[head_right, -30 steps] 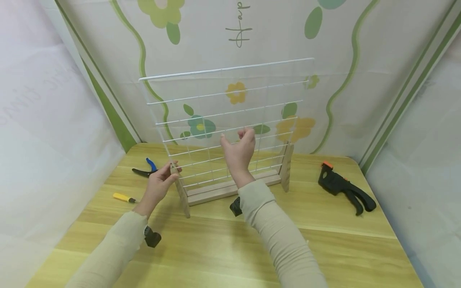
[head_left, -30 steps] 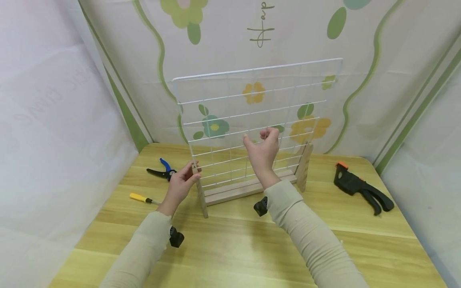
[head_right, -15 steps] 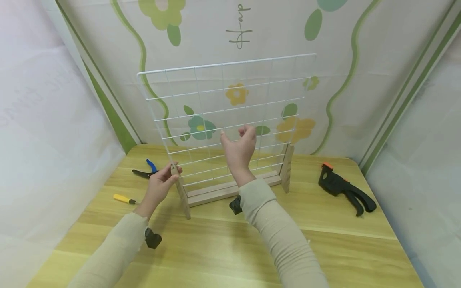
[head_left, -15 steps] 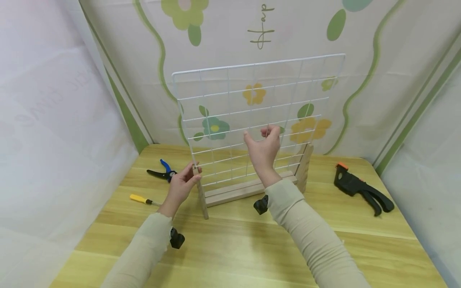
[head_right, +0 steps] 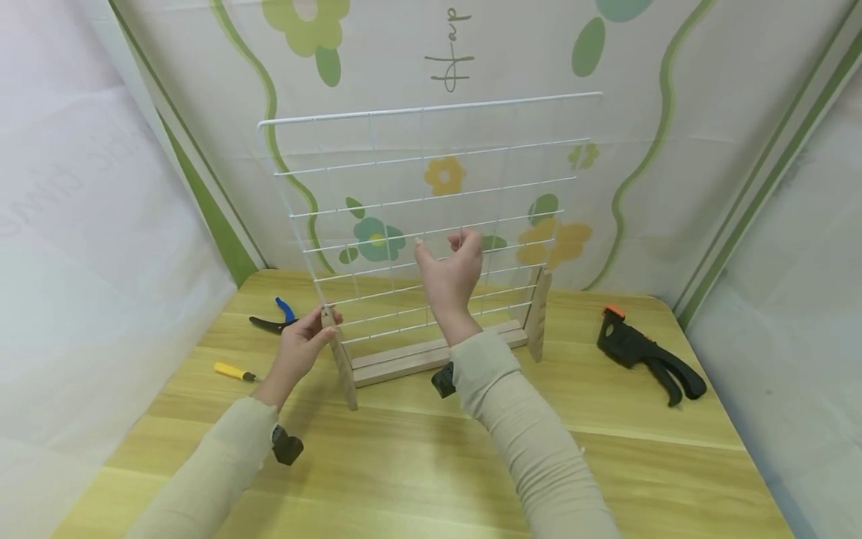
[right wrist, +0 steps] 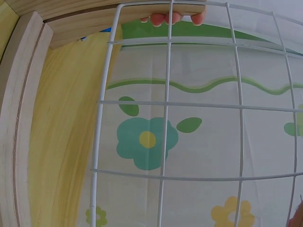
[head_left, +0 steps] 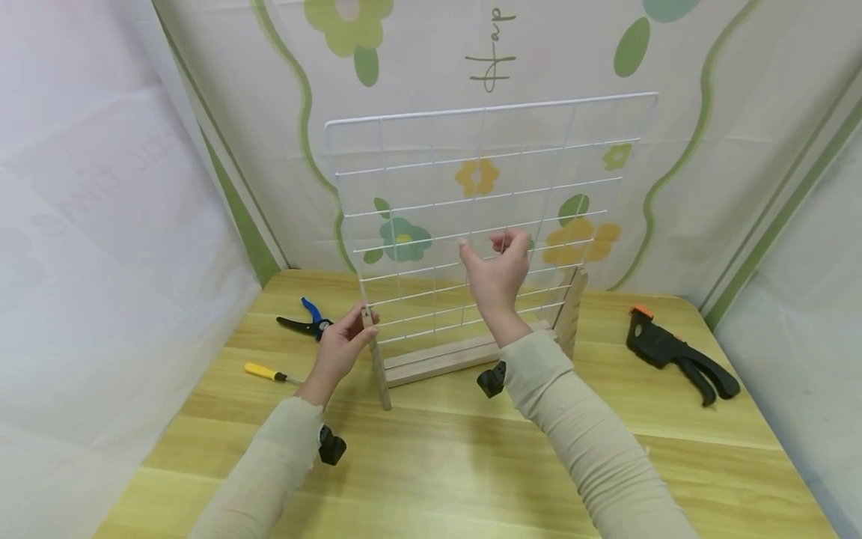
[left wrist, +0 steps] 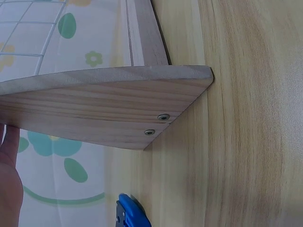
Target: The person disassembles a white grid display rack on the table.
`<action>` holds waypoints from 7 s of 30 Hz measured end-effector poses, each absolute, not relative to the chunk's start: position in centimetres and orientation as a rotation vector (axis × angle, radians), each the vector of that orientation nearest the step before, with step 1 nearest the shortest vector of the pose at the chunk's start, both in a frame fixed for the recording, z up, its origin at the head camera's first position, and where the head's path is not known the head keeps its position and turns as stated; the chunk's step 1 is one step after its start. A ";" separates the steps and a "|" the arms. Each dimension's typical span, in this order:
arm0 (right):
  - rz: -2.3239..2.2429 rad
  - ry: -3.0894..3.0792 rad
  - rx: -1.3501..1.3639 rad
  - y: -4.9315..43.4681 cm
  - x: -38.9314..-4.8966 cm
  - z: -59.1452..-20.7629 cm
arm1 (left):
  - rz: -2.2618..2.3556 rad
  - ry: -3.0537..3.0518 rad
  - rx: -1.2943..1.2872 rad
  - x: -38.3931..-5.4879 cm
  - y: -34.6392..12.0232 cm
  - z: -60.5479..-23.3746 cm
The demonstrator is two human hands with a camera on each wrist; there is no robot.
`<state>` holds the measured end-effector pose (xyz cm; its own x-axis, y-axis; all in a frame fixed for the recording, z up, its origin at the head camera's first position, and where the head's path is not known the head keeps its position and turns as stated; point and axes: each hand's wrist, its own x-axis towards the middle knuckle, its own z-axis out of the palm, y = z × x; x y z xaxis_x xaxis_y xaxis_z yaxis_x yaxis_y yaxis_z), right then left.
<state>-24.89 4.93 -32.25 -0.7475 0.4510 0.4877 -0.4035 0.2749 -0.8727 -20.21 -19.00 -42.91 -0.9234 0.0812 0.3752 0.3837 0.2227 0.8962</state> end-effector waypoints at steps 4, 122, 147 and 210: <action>1.556 -1.841 -0.028 5.0 -25.0 -32.0 | -1.769 -2.255 -0.453 -20.0 -18.9 -42.6; 1.518 -1.864 0.079 5.3 -26.0 -25.5 | -1.702 -2.300 -0.400 -19.8 -18.1 -41.2; 1.648 -1.752 -0.063 7.8 -25.1 -25.3 | -1.646 -2.368 -0.402 -19.7 -17.9 -40.3; 1.550 -1.709 -0.312 14.3 -19.8 -38.3 | -2.239 -2.863 -1.525 -29.5 -21.3 -38.9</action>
<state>-19.75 14.28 -38.30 -0.6566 0.6497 0.3831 -0.3181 0.2220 -0.9217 -29.54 -21.26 -38.93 -0.4425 0.8844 -0.1483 0.0691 0.1985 0.9777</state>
